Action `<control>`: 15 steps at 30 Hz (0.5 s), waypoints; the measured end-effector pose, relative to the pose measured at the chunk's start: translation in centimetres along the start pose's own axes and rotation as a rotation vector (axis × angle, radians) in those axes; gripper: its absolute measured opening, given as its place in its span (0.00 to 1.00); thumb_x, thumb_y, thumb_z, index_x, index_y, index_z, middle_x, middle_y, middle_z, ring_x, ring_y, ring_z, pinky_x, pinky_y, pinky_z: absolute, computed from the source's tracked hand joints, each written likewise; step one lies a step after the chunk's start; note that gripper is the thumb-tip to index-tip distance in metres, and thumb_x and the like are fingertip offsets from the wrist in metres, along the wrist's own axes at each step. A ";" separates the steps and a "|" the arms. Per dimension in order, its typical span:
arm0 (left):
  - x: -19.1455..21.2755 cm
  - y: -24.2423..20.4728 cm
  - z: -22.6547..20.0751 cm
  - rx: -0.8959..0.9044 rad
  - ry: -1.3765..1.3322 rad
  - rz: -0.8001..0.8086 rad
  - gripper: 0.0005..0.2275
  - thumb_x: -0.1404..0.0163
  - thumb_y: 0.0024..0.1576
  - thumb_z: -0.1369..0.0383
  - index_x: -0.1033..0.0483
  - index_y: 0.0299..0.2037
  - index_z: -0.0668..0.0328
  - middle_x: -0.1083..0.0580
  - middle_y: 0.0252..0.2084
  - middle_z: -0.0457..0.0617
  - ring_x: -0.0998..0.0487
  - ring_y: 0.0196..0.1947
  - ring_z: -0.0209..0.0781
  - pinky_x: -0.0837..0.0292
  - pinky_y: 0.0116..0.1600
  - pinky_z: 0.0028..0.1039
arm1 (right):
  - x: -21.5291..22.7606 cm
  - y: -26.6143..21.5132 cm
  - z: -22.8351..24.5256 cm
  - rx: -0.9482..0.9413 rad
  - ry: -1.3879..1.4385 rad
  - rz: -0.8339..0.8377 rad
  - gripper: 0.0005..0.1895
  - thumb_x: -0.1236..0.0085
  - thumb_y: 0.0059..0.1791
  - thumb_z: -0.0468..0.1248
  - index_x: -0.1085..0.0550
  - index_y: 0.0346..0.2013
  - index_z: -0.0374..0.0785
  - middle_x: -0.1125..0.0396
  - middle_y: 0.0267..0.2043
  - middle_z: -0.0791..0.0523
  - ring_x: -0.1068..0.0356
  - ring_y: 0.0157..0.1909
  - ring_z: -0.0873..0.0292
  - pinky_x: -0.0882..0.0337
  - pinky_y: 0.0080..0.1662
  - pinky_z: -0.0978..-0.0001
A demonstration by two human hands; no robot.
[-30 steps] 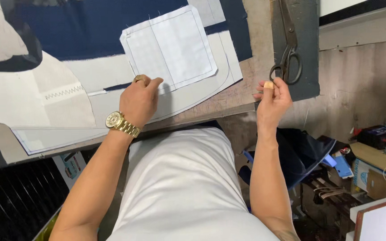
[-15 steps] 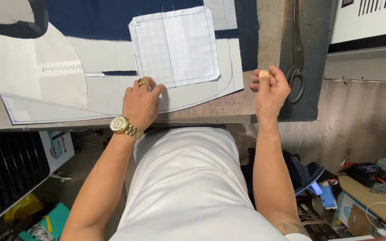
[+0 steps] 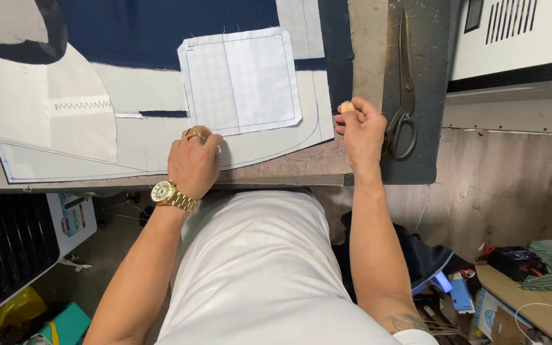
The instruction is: The person cuts pieces of dark blue fabric and white lining material using tailors' shears on a large wooden table. They move the fabric around, align it with chalk markings and paper patterns, and use a piece of tailors' chalk to mark the materials.
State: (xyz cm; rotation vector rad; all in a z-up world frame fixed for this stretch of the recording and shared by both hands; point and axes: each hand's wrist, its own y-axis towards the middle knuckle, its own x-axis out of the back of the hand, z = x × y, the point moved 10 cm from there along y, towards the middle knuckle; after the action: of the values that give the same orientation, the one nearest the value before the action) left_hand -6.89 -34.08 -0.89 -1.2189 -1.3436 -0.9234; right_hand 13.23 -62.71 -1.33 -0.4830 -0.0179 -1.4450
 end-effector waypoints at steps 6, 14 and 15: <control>2.4 2.6 0.5 -0.008 0.000 -0.059 0.12 0.41 0.55 0.73 0.22 0.47 0.47 0.28 0.47 0.49 0.21 0.46 0.48 0.29 0.41 0.32 | 1.2 -0.8 -0.8 -0.007 0.012 -0.003 0.21 0.45 0.53 0.34 0.31 0.56 0.21 0.25 0.43 0.40 0.20 0.39 0.55 0.15 0.37 0.73; 2.3 6.8 -3.1 -0.086 -0.015 0.127 0.15 0.43 0.57 0.73 0.23 0.54 0.45 0.27 0.53 0.54 0.23 0.51 0.49 0.28 0.46 0.34 | 2.5 -0.8 -2.0 0.016 0.070 -0.015 0.21 0.45 0.55 0.35 0.33 0.57 0.19 0.26 0.45 0.38 0.21 0.42 0.54 0.16 0.40 0.71; 1.9 7.0 -3.7 -0.107 -0.001 0.164 0.17 0.43 0.56 0.75 0.24 0.55 0.44 0.28 0.52 0.54 0.23 0.51 0.51 0.28 0.47 0.36 | 2.5 -0.9 -1.2 0.032 0.064 -0.008 0.21 0.46 0.56 0.34 0.34 0.57 0.18 0.26 0.45 0.38 0.20 0.42 0.53 0.16 0.40 0.70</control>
State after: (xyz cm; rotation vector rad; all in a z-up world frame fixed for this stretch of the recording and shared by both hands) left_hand 0.77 -36.08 0.79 -1.3901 -1.1880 -0.8863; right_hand 12.42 -65.54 -1.38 -0.4112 0.0085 -1.4648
